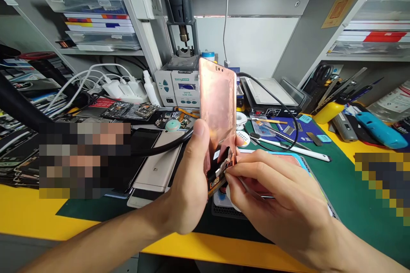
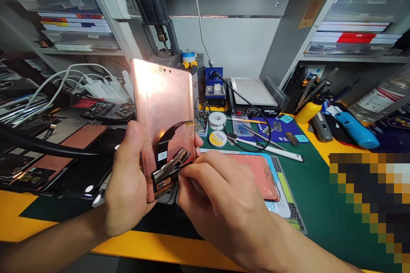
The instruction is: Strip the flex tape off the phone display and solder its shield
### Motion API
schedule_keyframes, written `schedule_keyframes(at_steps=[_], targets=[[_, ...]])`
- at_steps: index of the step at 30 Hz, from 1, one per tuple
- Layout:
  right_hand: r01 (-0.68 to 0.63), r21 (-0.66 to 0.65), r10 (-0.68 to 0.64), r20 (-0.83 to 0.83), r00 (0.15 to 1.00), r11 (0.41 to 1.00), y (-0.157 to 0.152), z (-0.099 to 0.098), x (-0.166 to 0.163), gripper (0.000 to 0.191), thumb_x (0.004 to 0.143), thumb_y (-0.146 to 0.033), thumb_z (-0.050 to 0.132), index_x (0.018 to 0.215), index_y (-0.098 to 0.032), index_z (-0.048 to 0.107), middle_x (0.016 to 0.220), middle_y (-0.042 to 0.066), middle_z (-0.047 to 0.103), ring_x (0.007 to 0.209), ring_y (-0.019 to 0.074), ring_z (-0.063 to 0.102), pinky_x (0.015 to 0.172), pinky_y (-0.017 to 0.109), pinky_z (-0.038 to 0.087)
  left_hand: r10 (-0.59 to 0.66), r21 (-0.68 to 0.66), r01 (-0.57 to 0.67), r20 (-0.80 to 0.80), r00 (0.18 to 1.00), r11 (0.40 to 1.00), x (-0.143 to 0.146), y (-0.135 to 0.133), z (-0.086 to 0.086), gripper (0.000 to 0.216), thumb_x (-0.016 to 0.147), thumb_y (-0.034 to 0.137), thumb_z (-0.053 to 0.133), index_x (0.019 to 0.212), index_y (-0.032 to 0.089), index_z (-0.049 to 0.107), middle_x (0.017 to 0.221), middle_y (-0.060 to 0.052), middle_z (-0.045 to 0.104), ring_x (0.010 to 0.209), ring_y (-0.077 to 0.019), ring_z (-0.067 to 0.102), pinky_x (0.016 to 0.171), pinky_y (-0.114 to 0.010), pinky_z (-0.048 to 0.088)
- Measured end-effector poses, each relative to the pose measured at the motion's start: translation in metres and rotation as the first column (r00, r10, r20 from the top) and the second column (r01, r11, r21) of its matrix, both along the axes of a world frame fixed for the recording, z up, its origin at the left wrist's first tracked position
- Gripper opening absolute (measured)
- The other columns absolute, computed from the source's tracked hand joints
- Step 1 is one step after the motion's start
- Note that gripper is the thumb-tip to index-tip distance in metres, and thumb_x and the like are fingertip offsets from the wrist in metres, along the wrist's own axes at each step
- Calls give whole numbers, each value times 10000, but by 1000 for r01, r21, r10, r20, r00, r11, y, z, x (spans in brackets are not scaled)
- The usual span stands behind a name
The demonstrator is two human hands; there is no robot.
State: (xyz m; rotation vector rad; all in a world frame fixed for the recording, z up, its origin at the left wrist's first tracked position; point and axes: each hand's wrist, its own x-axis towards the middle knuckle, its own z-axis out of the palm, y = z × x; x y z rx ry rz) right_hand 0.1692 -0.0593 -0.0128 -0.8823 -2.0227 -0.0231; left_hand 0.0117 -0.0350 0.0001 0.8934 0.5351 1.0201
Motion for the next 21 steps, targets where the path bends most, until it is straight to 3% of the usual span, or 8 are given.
schedule_keyframes(at_steps=[7,16,21], targets=[[-7,14,7,-4,1000,1000,-1,0,1,193,882,19,654,935,-162,695,738,34,722,672,125,677,620,244,547,36,-18,-37,-37,999,999,2,-1,3,589,987,656,434,920,164,750,786,-52,727,831,-266,723,767,-357,567],[-23,10,22,40,999,1000,-1,-1,3,176,871,7,662,891,-161,708,779,58,766,687,148,725,631,258,579,35,-37,-36,-12,999,999,1,-1,-1,620,959,712,479,987,160,759,778,-47,720,776,-216,702,776,-333,573],[-33,-6,33,57,998,999,-2,-2,5,163,868,0,661,872,-156,710,813,69,783,717,160,749,681,276,615,31,-31,-32,-31,999,999,0,0,-3,627,979,702,422,974,184,776,806,-58,734,788,-236,700,772,-353,573]])
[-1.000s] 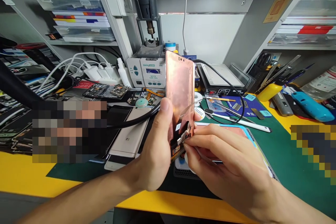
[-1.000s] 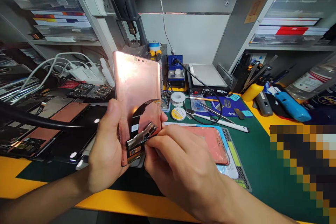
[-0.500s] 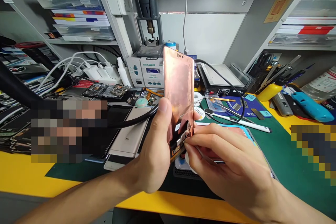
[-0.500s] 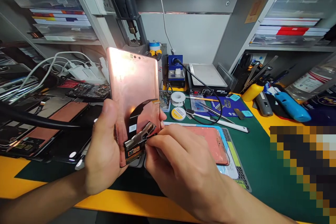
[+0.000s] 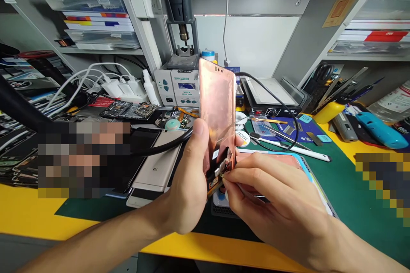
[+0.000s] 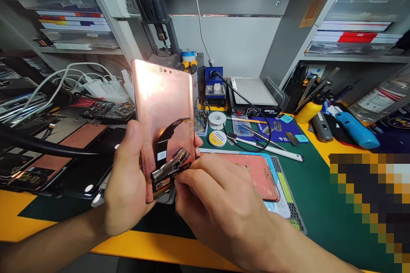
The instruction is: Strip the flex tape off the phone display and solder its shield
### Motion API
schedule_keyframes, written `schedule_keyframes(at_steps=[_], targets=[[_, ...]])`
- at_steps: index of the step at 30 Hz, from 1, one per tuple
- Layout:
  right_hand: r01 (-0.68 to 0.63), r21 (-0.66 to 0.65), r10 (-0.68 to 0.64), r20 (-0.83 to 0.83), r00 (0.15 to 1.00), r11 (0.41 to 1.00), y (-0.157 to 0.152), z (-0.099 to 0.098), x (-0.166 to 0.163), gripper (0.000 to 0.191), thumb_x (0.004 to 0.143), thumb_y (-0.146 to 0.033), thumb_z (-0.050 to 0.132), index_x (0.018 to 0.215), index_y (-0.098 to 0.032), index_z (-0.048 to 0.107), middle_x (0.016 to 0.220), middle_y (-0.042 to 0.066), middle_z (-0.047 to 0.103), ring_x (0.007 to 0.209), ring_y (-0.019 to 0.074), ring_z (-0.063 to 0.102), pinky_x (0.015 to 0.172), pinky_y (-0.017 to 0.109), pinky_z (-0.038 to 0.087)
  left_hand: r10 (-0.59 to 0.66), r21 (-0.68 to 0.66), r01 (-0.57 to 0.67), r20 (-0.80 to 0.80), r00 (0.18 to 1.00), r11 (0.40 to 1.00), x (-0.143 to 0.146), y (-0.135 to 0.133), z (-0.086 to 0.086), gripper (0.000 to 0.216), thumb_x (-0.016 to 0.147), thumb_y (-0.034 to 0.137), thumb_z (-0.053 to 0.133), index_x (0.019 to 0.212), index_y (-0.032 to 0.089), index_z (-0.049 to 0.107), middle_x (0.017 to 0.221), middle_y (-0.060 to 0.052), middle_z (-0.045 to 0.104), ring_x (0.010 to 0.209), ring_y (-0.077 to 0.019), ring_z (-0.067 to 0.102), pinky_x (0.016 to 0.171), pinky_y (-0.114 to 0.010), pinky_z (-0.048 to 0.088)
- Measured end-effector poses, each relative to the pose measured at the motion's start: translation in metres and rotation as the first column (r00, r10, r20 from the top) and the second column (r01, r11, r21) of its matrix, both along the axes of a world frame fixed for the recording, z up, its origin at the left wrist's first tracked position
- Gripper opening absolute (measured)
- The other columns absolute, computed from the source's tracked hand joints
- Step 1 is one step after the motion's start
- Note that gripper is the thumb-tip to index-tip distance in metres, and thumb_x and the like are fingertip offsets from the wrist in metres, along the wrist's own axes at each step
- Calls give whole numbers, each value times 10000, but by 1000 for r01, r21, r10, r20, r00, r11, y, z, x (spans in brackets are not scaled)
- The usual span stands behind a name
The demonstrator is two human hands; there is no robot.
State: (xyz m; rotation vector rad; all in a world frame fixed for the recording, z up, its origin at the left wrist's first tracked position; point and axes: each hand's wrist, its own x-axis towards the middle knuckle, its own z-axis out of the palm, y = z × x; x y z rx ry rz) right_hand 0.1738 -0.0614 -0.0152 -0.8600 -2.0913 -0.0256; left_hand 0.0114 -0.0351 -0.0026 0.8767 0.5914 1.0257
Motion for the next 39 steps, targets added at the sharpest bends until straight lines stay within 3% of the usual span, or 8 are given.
schedule_keyframes(at_steps=[6,12,19,25,30,34,39], targets=[[0,49,0,-6,1000,999,-1,-1,-1,147,887,-16,669,900,-153,721,906,83,812,794,167,770,769,279,635,-3,-58,4,14,1000,998,2,-1,0,670,927,762,490,1015,158,767,800,-53,723,797,-221,699,816,-348,575],[-6,57,7,-16,1000,998,-2,-1,0,134,874,-19,689,912,-142,728,928,91,815,824,175,776,779,276,625,26,-26,-25,13,1000,999,5,-3,1,627,921,757,512,927,164,718,776,-45,697,747,-194,670,744,-313,565],[49,101,-45,-44,998,994,-2,-1,-4,135,879,-29,690,899,-161,706,906,81,809,796,153,758,737,242,592,-49,-52,53,83,995,997,4,-1,-5,638,947,743,477,976,159,730,832,-58,694,831,-212,677,838,-341,562],[16,17,-14,-62,998,1000,1,2,-3,152,867,21,668,880,-122,716,760,69,754,657,118,669,662,235,558,11,-35,-10,34,999,999,3,-2,0,618,949,728,492,933,160,735,801,-51,696,784,-207,702,786,-327,594],[-18,-30,16,-65,998,999,2,1,-1,133,864,21,668,888,-97,725,768,89,749,678,134,678,632,252,546,31,-5,-31,30,999,1000,3,2,5,634,998,666,416,1024,147,779,759,-76,720,849,-274,748,731,-345,604],[-77,-108,58,-165,985,991,0,4,4,122,886,-12,669,927,-116,717,778,62,729,662,118,654,589,246,523,38,-19,-36,113,993,999,2,8,9,611,988,668,443,1158,171,756,809,-76,752,809,-261,757,663,-316,602],[-63,-219,0,-277,961,974,-2,11,7,134,900,-54,690,900,-185,714,783,22,744,648,124,683,541,241,520,35,-42,-29,160,986,999,-2,14,14,621,1043,603,316,1064,168,758,820,-99,784,718,-236,766,650,-322,628]])
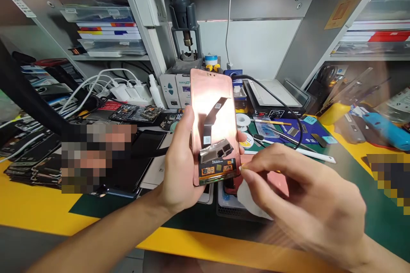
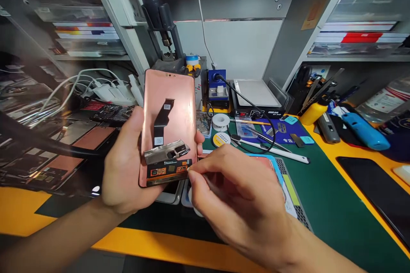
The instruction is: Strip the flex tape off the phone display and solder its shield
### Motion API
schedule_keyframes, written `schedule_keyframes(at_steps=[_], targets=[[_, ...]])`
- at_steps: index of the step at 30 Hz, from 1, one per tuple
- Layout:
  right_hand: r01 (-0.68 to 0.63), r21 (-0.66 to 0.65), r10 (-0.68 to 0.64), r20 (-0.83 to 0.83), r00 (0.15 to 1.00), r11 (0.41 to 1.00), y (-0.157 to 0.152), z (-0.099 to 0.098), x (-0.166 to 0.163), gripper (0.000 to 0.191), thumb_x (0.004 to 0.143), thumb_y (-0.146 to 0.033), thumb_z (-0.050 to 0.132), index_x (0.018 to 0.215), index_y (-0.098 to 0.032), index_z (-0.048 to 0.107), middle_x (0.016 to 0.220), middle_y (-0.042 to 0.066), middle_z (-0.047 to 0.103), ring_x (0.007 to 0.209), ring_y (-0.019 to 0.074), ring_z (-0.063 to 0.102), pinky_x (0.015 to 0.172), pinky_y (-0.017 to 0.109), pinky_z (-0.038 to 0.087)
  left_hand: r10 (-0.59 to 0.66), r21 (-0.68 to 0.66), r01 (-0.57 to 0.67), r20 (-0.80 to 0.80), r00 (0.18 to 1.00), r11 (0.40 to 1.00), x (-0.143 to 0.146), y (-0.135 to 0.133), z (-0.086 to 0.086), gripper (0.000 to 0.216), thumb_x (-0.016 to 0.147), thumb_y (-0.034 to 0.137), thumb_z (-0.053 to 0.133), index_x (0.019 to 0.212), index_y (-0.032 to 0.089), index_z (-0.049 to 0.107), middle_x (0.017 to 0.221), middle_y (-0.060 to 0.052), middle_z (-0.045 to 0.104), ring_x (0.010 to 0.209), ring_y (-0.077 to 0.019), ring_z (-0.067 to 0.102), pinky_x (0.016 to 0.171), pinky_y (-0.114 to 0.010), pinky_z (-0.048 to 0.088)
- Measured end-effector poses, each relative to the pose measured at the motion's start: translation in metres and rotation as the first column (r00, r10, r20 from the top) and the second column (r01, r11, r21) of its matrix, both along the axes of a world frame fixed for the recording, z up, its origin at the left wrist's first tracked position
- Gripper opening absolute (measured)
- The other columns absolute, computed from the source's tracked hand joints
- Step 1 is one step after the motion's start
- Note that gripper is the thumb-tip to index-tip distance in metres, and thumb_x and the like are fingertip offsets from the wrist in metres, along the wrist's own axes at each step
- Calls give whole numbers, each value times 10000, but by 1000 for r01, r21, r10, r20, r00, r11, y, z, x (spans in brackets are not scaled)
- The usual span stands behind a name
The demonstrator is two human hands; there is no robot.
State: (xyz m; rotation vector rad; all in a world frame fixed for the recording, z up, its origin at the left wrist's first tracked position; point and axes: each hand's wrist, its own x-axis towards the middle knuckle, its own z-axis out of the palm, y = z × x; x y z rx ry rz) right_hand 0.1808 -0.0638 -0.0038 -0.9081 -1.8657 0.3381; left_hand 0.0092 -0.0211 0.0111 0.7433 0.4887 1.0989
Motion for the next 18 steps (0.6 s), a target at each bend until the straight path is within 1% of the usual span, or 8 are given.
schedule_keyframes(at_steps=[3,7,9,12,15,18], targets=[[44,-63,-47,-54,997,997,1,1,-1,148,904,-78,708,857,-218,725,790,5,762,654,126,709,525,223,521,-32,-17,32,21,999,999,-1,2,1,655,1033,637,295,1062,167,751,886,-139,807,764,-247,787,710,-349,645],[17,-119,-29,-101,994,993,1,1,-2,150,906,-103,715,845,-238,732,738,-26,738,596,112,677,516,211,525,-46,-21,47,26,999,999,-2,2,2,692,1028,642,293,1052,146,775,884,-141,808,777,-244,789,725,-347,646],[18,-118,-31,-104,994,993,0,0,-1,143,906,-108,718,852,-240,733,739,-30,736,605,110,680,533,206,535,-39,-23,39,14,999,999,-3,2,2,694,1022,643,312,1057,132,780,891,-142,808,782,-245,786,731,-351,646],[-22,-68,17,-75,997,997,0,0,-2,143,904,-72,703,875,-211,724,770,-16,740,644,98,684,592,191,557,-5,-20,4,-28,1000,1000,-2,3,1,687,1018,645,316,1070,136,774,891,-141,807,774,-251,779,737,-370,646],[-87,39,87,-15,996,995,0,-1,-4,173,887,-1,685,951,-155,734,813,14,749,704,85,686,655,172,568,52,12,-51,-86,995,999,1,1,-1,661,1017,637,339,1085,139,768,890,-139,809,775,-252,775,741,-369,646],[-75,138,70,42,997,988,0,-4,-6,167,877,9,695,985,-111,738,855,59,769,777,104,715,732,186,589,97,56,-89,-142,985,994,4,-4,-1,662,1009,650,370,1043,134,784,888,-127,808,770,-244,769,730,-343,642]])
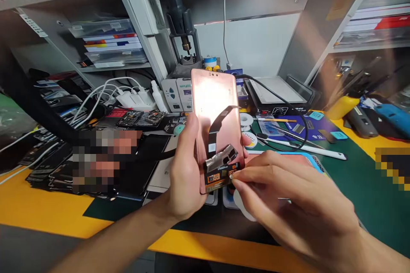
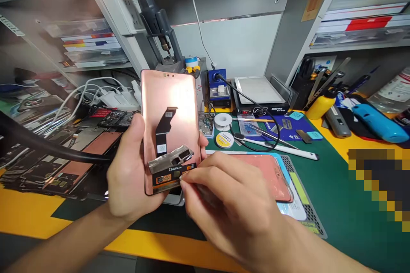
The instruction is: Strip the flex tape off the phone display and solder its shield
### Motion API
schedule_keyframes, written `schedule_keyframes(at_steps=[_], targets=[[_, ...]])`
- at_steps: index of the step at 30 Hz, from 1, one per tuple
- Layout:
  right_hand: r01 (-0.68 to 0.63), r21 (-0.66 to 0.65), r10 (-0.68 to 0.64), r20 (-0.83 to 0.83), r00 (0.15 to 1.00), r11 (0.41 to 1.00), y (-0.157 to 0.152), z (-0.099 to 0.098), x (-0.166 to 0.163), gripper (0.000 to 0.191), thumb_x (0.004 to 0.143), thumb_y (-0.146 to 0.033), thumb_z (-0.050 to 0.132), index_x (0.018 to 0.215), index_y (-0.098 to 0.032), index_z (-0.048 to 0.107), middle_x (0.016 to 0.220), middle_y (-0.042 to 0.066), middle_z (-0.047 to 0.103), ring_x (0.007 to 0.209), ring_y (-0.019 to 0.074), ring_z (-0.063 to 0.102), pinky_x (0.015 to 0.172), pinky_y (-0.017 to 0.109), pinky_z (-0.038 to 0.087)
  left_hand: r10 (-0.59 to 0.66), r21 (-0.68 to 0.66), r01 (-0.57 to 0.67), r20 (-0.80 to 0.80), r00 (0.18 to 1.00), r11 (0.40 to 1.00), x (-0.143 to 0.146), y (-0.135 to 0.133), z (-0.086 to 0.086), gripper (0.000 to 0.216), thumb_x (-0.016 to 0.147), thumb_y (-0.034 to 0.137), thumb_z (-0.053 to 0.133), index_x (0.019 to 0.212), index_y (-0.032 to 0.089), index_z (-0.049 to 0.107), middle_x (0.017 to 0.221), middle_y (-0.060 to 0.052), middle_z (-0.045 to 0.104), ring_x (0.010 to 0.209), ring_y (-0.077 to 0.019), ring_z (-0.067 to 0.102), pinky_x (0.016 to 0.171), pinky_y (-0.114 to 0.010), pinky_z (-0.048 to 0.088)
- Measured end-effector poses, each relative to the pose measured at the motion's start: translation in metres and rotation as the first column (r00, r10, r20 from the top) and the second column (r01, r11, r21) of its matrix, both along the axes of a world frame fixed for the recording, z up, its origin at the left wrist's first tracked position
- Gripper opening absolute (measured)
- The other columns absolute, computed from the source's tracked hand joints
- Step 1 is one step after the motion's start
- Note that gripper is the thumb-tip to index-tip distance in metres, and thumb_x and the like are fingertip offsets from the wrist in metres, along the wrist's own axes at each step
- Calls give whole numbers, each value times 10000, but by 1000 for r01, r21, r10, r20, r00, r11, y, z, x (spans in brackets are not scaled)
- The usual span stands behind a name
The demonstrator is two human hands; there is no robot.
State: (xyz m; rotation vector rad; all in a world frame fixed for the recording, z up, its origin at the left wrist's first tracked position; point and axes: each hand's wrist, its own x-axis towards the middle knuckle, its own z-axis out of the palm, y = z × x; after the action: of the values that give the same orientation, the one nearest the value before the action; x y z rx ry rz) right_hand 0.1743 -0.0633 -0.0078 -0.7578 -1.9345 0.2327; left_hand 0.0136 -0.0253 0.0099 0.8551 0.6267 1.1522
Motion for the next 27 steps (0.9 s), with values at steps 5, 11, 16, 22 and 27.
schedule_keyframes(at_steps=[5,11,16,22,27], targets=[[93,81,-99,72,992,992,-1,-6,-2,120,882,-18,699,934,-118,738,853,72,780,763,106,724,751,181,587,-67,-29,67,-5,998,997,1,-11,1,582,925,688,567,989,168,818,856,-68,802,806,-245,769,762,-323,631],[118,135,-132,107,985,984,0,-10,-2,131,883,-20,701,927,-141,724,871,75,798,814,154,762,806,245,612,-101,-34,101,-11,995,994,4,-13,3,636,902,743,520,980,175,795,829,-98,777,1018,-338,741,850,-404,605],[92,135,-116,176,978,986,-1,-11,0,142,887,-25,680,934,-155,711,917,82,807,817,174,770,768,278,631,-93,-89,87,-68,993,992,5,-12,6,672,852,793,520,921,169,759,734,-90,731,949,-358,753,820,-429,595],[75,99,-91,169,981,992,-2,-11,0,164,914,-42,662,990,-183,701,911,63,799,810,167,754,769,285,635,-128,-35,128,-3,992,991,5,-12,2,646,904,748,510,1063,177,766,851,-99,768,1047,-361,727,877,-445,590],[72,98,-87,154,984,993,-2,-10,-1,169,880,-12,672,950,-161,709,884,70,792,788,170,753,776,284,626,-119,-76,121,26,993,990,3,-15,-5,654,893,765,535,974,152,747,815,-93,749,985,-326,730,910,-427,568]])
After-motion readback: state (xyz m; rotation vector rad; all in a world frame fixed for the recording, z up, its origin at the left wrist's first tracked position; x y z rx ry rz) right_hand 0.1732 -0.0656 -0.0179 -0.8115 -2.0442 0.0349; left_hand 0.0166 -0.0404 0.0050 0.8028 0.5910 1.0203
